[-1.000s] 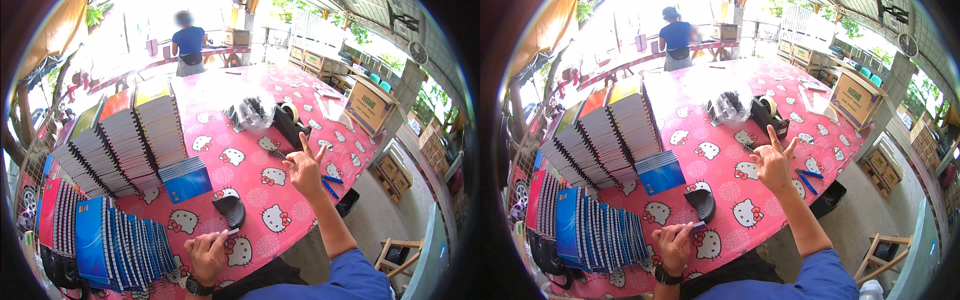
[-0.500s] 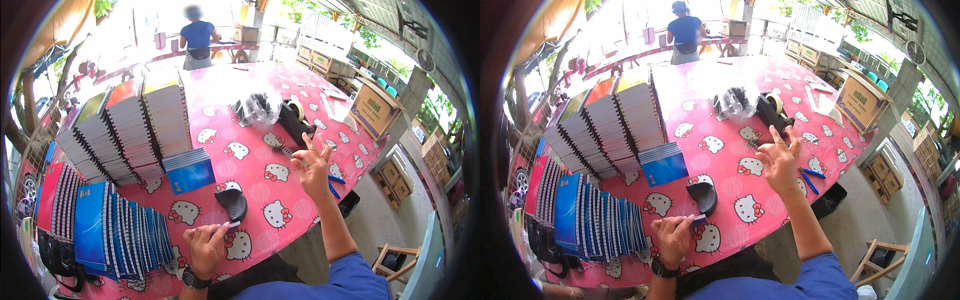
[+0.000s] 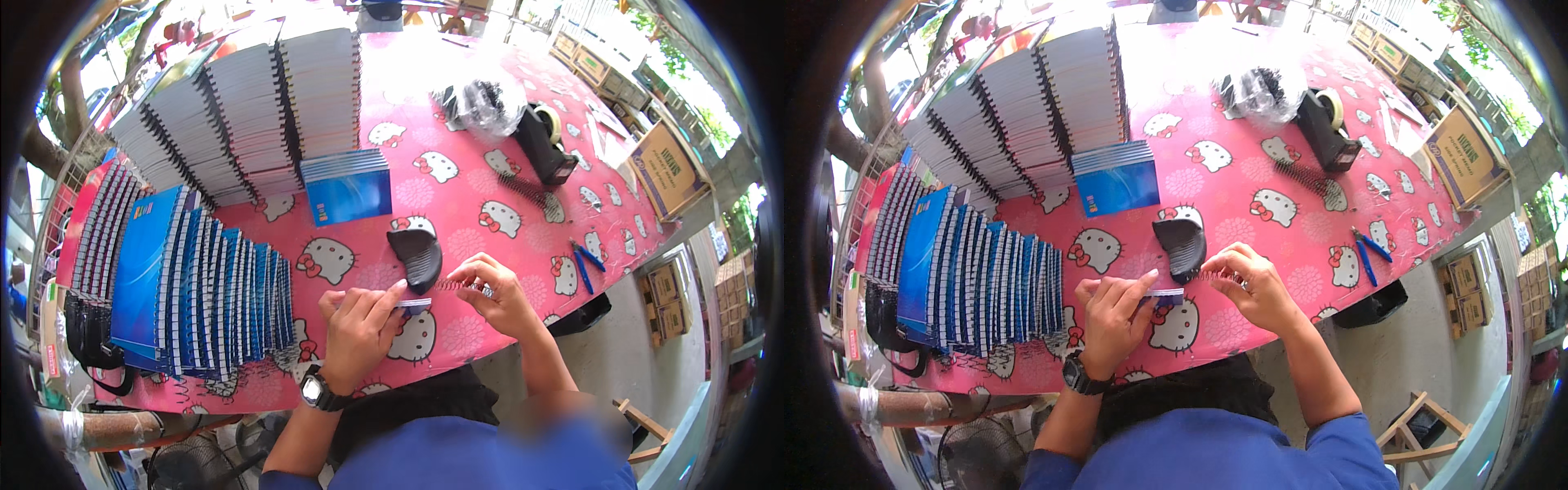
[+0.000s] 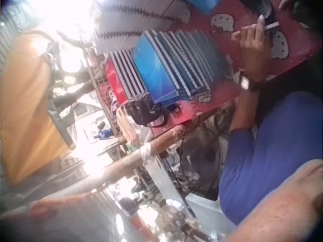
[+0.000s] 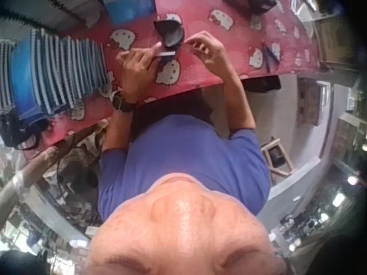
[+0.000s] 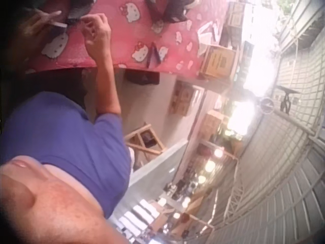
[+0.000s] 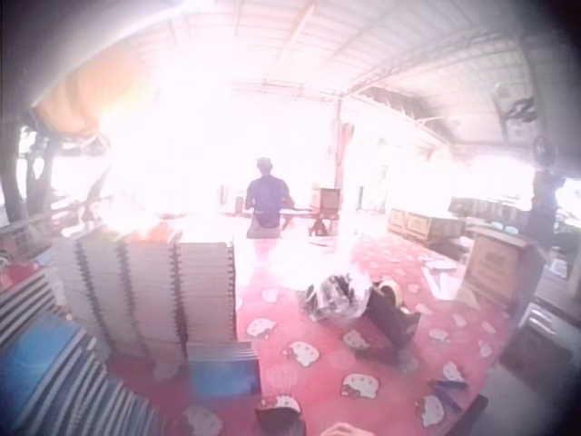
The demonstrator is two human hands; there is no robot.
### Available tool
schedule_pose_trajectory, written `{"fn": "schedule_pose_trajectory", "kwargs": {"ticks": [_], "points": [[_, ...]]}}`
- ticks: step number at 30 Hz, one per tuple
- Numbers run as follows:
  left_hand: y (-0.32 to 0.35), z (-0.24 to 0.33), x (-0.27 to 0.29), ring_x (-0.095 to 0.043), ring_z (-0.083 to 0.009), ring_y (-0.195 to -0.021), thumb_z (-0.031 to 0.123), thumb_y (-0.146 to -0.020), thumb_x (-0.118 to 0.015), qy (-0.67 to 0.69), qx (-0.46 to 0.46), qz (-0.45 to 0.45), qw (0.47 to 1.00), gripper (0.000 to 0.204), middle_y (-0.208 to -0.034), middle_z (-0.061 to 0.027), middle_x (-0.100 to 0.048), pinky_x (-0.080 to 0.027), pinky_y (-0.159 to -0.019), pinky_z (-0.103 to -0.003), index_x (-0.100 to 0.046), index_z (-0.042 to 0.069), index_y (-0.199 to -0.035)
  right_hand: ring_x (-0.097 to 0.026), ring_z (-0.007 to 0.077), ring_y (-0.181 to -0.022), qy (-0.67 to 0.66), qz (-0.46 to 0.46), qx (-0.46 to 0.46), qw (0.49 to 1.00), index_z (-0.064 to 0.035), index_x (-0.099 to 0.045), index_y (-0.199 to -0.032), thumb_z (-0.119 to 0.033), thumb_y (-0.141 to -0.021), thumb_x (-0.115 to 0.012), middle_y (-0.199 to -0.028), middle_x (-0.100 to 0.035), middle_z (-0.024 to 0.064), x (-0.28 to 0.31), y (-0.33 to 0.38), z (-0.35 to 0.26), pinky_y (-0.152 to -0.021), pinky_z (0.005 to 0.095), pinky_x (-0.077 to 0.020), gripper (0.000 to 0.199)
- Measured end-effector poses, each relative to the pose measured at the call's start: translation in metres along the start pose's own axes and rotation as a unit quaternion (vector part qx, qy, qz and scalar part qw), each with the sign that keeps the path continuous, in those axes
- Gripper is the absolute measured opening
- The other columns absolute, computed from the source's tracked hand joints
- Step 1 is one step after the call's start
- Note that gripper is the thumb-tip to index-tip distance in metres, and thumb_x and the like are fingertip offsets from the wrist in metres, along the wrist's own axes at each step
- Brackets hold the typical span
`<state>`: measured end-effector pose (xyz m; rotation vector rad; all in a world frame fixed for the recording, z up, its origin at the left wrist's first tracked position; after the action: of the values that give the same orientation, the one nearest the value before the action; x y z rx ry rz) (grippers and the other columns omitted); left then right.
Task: The person binds notebooks by threading plastic spirals through the holes and crimping the ends using a tool before stacking them on a table.
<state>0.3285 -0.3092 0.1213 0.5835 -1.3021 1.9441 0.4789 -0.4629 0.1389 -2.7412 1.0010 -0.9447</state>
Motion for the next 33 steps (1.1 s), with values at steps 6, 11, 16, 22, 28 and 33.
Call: {"fn": "schedule_pose_trajectory", "kwargs": {"ticks": [6,11,16,22,28,33], "points": [[0.000,-0.001,-0.003,-0.057,-0.0143,-0.079,0.020,-0.076,-0.071,-0.002,-0.005,0.006,1.000,0.021,-0.085,0.0034,-0.063,-0.031,-0.080,-0.037,-0.068,0.015,-0.097,-0.058,0.0144,-0.082,-0.060,-0.068,0.005,0.996,-0.0048,-0.066,-0.096,-0.002,-0.078,-0.070,-0.089,-0.061,0.0052,-0.004,-0.002,0.003,-0.070,0.0269,-0.0464,0.019],[0.000,0.000,-0.002,-0.057,-0.0135,-0.080,0.021,-0.077,-0.071,-0.013,0.005,0.000,1.000,0.018,-0.084,0.0042,-0.063,-0.030,-0.082,-0.037,-0.067,0.015,-0.094,-0.057,0.0236,-0.088,0.037,-0.042,0.091,0.994,-0.0104,-0.067,-0.093,-0.001,-0.073,-0.070,-0.090,-0.061,0.0045,-0.004,-0.007,-0.004,-0.080,0.0362,-0.0451,0.022],[0.000,0.000,-0.004,-0.057,-0.0131,-0.081,0.022,-0.077,-0.071,-0.012,0.017,-0.003,1.000,0.019,-0.084,0.0044,-0.062,-0.029,-0.085,-0.038,-0.066,0.015,-0.094,-0.055,0.0232,-0.092,0.041,-0.071,0.090,0.993,-0.0118,-0.067,-0.092,0.001,-0.071,-0.070,-0.090,-0.060,0.0031,-0.002,-0.008,-0.002,-0.081,0.0368,-0.0443,0.024],[0.000,0.002,-0.004,-0.056,-0.0140,-0.082,0.021,-0.076,-0.072,-0.016,0.022,-0.002,1.000,0.020,-0.085,0.0035,-0.062,-0.030,-0.085,-0.038,-0.066,0.015,-0.094,-0.055,0.0228,-0.091,-0.012,-0.086,0.085,0.993,-0.0106,-0.066,-0.093,0.004,-0.072,-0.068,-0.091,-0.059,0.0041,-0.004,-0.008,0.003,-0.080,0.0353,-0.0455,0.026],[-0.001,0.003,0.001,-0.056,-0.0148,-0.083,0.019,-0.073,-0.074,-0.014,0.040,-0.009,0.999,0.022,-0.086,0.0026,-0.062,-0.030,-0.084,-0.039,-0.066,0.014,-0.093,-0.056,0.0228,-0.090,-0.039,-0.129,0.090,0.987,-0.0085,-0.065,-0.094,0.005,-0.074,-0.066,-0.091,-0.059,0.0050,-0.002,-0.011,-0.005,-0.079,0.0351,-0.0466,0.024],[-0.007,0.004,0.001,-0.056,-0.0170,-0.081,0.018,-0.073,-0.074,-0.005,0.048,-0.012,0.999,0.018,-0.084,0.0006,-0.063,-0.031,-0.080,-0.037,-0.067,0.013,-0.088,-0.058,0.0223,-0.086,0.007,-0.125,0.160,0.979,-0.0081,-0.066,-0.099,0.004,-0.076,-0.066,-0.087,-0.059,0.0060,-0.002,-0.009,0.000,-0.075,0.0331,-0.0479,0.026]]}}
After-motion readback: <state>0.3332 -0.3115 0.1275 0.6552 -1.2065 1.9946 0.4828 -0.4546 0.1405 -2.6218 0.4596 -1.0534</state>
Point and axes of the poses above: each hand's wrist, its own y-axis away from the middle knuckle, its own x-axis out of the back of the hand, z = x × y, the point moved 3 cm from there along -y, towards the middle knuckle
